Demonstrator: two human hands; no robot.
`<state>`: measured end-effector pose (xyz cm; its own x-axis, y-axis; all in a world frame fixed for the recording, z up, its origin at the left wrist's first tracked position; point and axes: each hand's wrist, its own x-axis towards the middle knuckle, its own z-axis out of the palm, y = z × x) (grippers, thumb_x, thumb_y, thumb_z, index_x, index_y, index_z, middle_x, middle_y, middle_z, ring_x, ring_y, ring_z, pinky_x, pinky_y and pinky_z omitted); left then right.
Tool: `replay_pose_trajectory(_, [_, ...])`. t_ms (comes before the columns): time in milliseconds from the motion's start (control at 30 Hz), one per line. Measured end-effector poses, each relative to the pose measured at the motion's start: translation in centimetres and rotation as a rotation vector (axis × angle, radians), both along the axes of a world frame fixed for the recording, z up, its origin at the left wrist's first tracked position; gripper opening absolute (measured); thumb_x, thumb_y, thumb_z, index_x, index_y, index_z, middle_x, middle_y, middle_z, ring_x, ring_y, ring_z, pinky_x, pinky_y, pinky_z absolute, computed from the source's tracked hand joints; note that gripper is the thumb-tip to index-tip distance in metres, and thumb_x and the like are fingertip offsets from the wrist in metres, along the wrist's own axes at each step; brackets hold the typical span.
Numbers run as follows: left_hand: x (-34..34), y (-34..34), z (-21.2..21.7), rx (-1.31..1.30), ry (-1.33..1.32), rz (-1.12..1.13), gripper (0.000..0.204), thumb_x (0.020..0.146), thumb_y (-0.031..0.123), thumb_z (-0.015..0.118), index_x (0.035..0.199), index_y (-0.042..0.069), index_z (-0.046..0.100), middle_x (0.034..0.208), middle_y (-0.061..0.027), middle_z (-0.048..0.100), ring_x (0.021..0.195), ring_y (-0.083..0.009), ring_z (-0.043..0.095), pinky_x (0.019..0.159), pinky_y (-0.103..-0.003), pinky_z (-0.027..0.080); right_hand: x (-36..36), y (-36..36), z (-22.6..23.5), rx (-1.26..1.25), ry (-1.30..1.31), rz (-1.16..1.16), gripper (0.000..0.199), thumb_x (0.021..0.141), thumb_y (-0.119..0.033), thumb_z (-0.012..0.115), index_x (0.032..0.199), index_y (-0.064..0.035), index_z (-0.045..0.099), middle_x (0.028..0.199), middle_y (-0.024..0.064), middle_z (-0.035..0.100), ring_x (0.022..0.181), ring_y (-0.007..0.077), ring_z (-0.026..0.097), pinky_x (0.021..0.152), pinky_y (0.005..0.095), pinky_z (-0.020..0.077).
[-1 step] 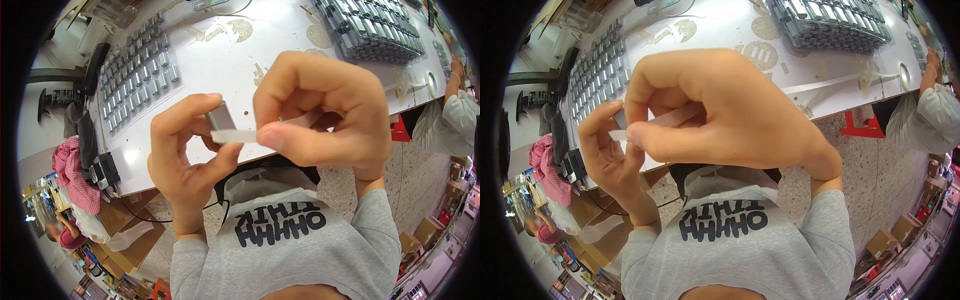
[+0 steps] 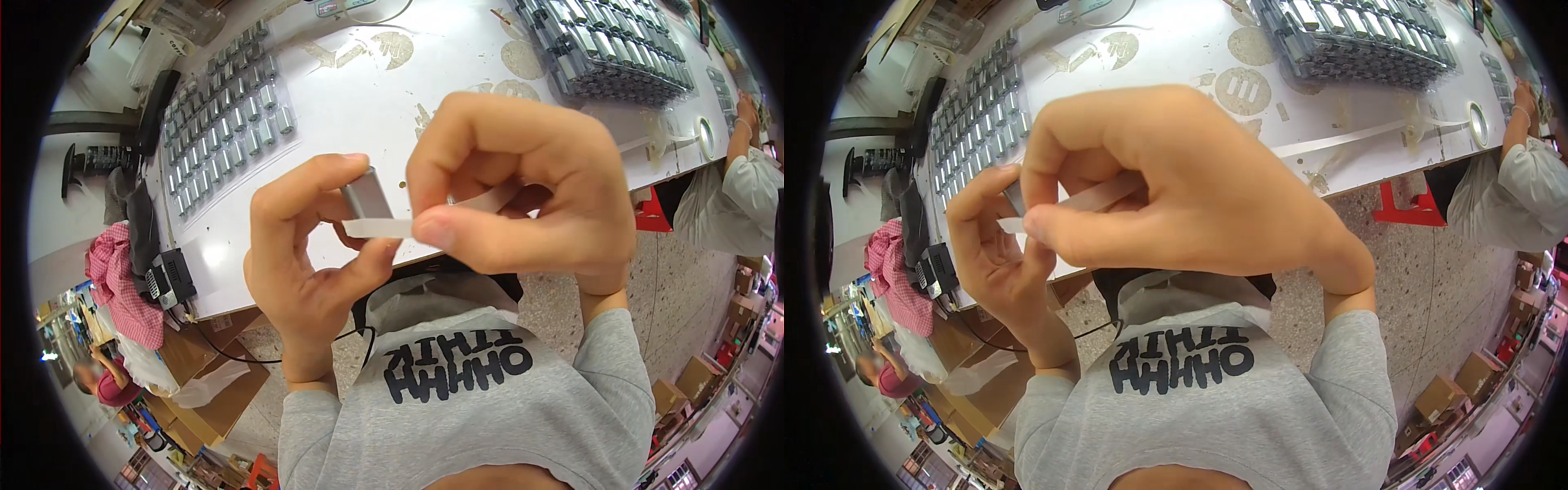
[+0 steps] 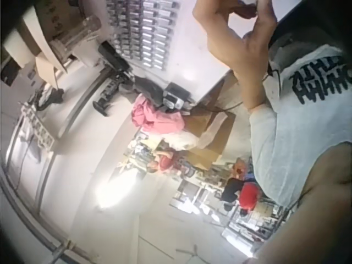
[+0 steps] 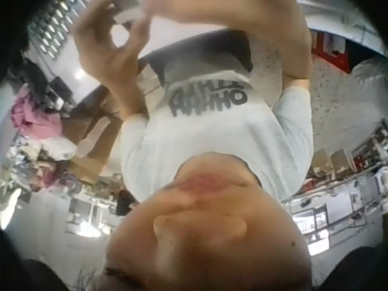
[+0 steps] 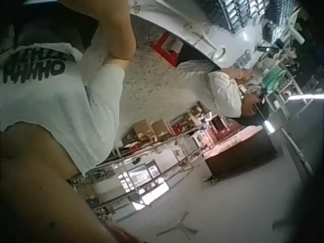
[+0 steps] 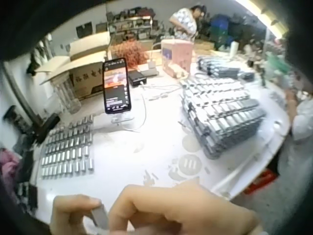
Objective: The person repeatedly picks up small cylindrical metal components from a table and wraps them individually with a white strip of material. The person handles the components one at a time, rotating them to apply the strip, and places the wrapped items back onto the table in a row.
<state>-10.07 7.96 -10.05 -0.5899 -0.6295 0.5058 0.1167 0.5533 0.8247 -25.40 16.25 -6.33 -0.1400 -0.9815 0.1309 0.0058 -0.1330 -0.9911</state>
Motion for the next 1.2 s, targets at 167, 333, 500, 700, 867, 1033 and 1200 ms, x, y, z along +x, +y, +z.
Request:
replay_pose_trajectory(167, [0.1,0.3,0.4,-0.03,-0.012,-0.019,0.048,0.063,0.003,0.074,0.102,-0.001,0.048,0.092,-0.0085,0.058,0.064,-0.0086,0.054,0.053,-0.018,0.045,0.0,-0.3,0.5,0.179,-0.082,0.059,0.012,0.068,-0.005,0.065,0.072,-0.0035,0.053,0.056,-0.006,0.049,0.047,-0.0033,0.031,0.042,0.0149,0.0167])
replay_pose_trajectory(333, [0.1,0.7,0.5,-0.019,0.017,-0.012,0.049,0.061,0.001,0.075,0.101,-0.002,0.047,0.093,-0.0088,0.058,0.064,-0.0083,0.055,0.051,-0.018,0.046,-0.1,-0.4,0.6,0.214,-0.104,0.095,0.012,0.069,-0.005,0.065,0.072,-0.0031,0.053,0.057,-0.005,0.05,0.049,-0.0031,0.034,0.042,0.014,0.0181])
replay_pose_trajectory(500, [0.1,0.6,0.5,-0.043,0.003,-0.026,0.049,0.061,0.001,0.075,0.101,-0.002,0.047,0.093,-0.0089,0.058,0.064,-0.0085,0.055,0.053,-0.018,0.046,-0.1,-0.3,0.4,0.205,-0.119,0.085,0.011,0.069,-0.004,0.064,0.071,-0.0029,0.053,0.059,-0.0034,0.053,0.05,-0.0028,0.038,0.042,0.0129,0.02])
replay_pose_trajectory(700, [0.1,0.6,0.5,-0.089,-0.021,-0.017,0.049,0.061,0.001,0.075,0.102,-0.001,0.047,0.091,-0.0077,0.058,0.061,-0.0072,0.053,0.055,-0.018,0.044,0.1,-0.4,0.3,0.201,-0.088,0.073,0.011,0.071,-0.006,0.063,0.071,-0.0034,0.052,0.059,-0.0043,0.052,0.05,-0.0032,0.037,0.042,0.0127,0.0202])
replay_pose_trajectory(867, [-0.1,0.7,0.7,-0.109,-0.048,0.015,0.05,0.06,0.001,0.075,0.102,-0.001,0.048,0.087,-0.0068,0.058,0.06,-0.0067,0.051,0.055,-0.018,0.043,0.0,-0.5,0.4,0.203,-0.02,0.065,0.01,0.072,-0.007,0.062,0.071,-0.0043,0.052,0.058,-0.006,0.051,0.05,-0.004,0.035,0.042,0.0129,0.0195])
replay_pose_trajectory(1033, [0.0,0.5,0.6,-0.124,-0.022,-0.023,0.052,0.06,0.0,0.075,0.103,-0.001,0.047,0.086,-0.0081,0.057,0.06,-0.0083,0.051,0.054,-0.019,0.042,0.2,-0.6,-0.1,0.178,0.004,0.055,0.01,0.073,-0.007,0.062,0.071,-0.0043,0.052,0.057,-0.0063,0.05,0.049,-0.0041,0.034,0.042,0.0132,0.0188])
replay_pose_trajectory(1200, [0.4,0.2,0.4,-0.113,0.022,-0.093,0.054,0.061,0.002,0.075,0.105,-0.002,0.044,0.091,-0.0109,0.056,0.062,-0.0111,0.053,0.055,-0.02,0.043,0.1,-0.6,0.2,0.221,-0.06,0.085,0.009,0.073,-0.006,0.061,0.072,-0.0039,0.053,0.058,-0.0059,0.05,0.049,-0.0038,0.033,0.042,0.0133,0.019])
